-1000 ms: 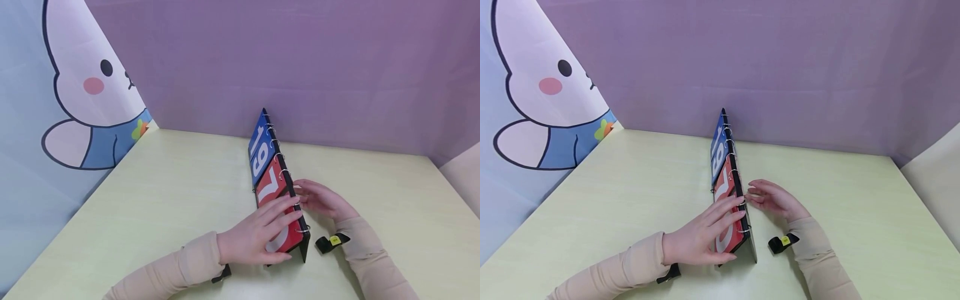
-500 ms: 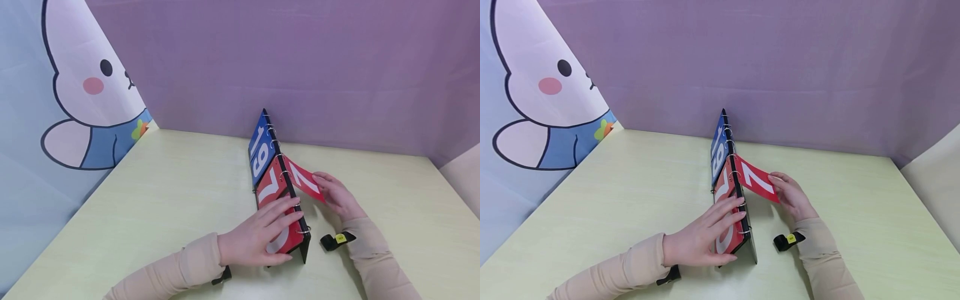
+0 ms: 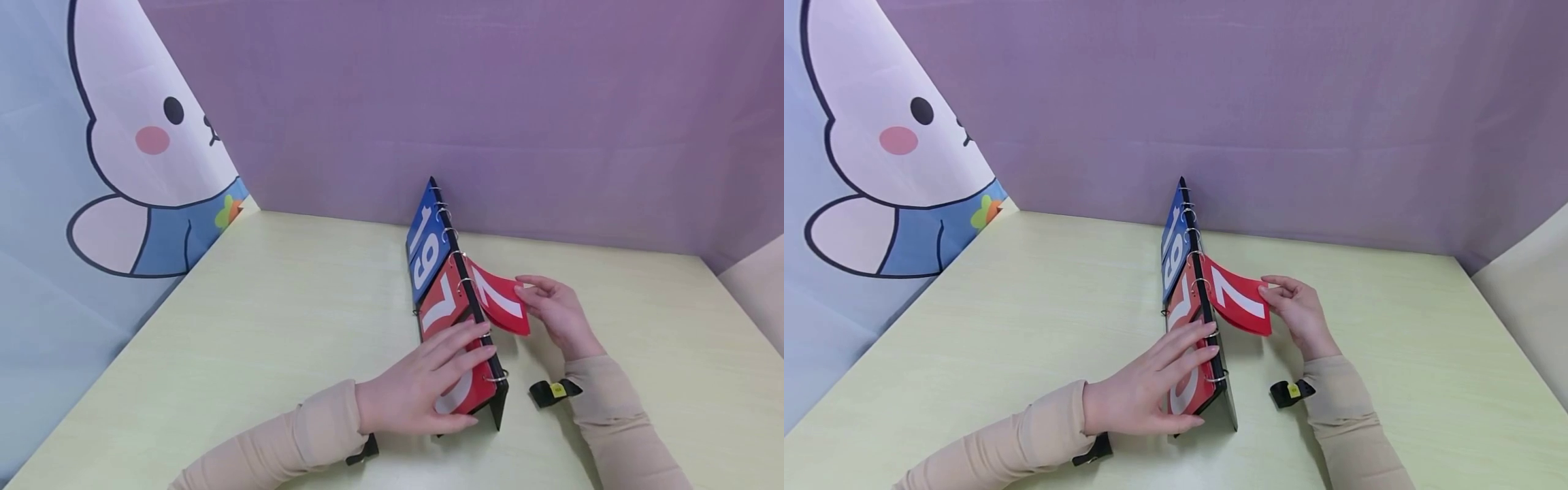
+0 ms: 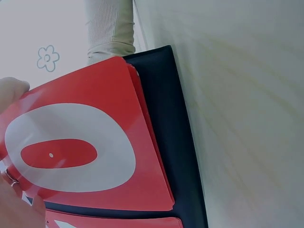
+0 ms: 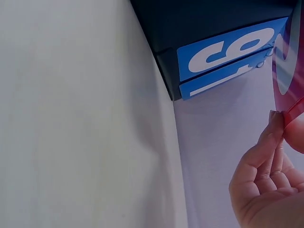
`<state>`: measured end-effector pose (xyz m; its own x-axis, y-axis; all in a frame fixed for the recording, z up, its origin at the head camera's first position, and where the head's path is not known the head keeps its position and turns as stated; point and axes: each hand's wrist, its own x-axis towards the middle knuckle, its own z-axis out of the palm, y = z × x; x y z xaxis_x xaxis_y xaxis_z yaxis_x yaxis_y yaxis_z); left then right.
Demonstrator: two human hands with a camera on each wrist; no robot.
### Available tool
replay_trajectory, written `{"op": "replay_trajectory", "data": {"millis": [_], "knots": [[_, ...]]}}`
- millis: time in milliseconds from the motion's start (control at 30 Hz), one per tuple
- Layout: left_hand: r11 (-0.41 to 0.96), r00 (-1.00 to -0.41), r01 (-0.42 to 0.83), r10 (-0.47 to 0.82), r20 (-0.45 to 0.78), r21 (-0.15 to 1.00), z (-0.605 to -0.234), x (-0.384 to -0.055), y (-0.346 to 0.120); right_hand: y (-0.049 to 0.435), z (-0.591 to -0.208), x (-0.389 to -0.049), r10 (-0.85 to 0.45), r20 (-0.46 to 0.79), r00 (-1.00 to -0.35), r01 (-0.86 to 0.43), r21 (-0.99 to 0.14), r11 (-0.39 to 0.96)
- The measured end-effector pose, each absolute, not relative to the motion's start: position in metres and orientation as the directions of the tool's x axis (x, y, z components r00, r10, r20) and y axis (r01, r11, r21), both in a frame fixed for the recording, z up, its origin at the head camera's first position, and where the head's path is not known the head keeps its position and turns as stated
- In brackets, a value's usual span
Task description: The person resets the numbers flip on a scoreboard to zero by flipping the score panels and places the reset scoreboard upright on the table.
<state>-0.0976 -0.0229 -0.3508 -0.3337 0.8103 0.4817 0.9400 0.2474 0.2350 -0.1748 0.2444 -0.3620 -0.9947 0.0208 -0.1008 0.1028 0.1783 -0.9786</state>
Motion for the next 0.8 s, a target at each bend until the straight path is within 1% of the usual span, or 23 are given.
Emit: {"op": "replay_trajectory", "data": {"millis": [167, 333, 367, 433, 600, 800], "knots": [[0.247, -0.332, 0.941, 0.81, 0.483, 0.233, -0.351, -0.097, -0.023, 0.244, -0.36, -0.173, 0.077, -0.061, -0.995, 0.082, -0.945, 0.317], [0.248, -0.334, 0.94, 0.812, 0.478, 0.234, -0.35, -0.098, -0.023, 0.246, -0.359, -0.171, 0.099, -0.06, -0.993, 0.093, -0.924, 0.371], [0.249, -0.335, 0.939, 0.814, 0.475, 0.236, -0.35, -0.098, -0.023, 0.247, -0.359, -0.171, 0.092, -0.065, -0.994, 0.094, -0.929, 0.359], [0.251, -0.338, 0.938, 0.816, 0.469, 0.24, -0.35, -0.097, -0.023, 0.25, -0.358, -0.171, 0.064, -0.078, -0.995, 0.093, -0.952, 0.29], [0.251, -0.336, 0.939, 0.812, 0.477, 0.235, -0.35, -0.097, -0.023, 0.256, -0.352, -0.171, -0.033, -0.109, -0.994, 0.106, -0.991, 0.083], [0.253, -0.353, 0.93, 0.818, 0.454, 0.267, -0.349, -0.096, -0.024, 0.265, -0.34, -0.167, -0.044, -0.165, -0.985, 0.166, -0.985, -0.04]]}}
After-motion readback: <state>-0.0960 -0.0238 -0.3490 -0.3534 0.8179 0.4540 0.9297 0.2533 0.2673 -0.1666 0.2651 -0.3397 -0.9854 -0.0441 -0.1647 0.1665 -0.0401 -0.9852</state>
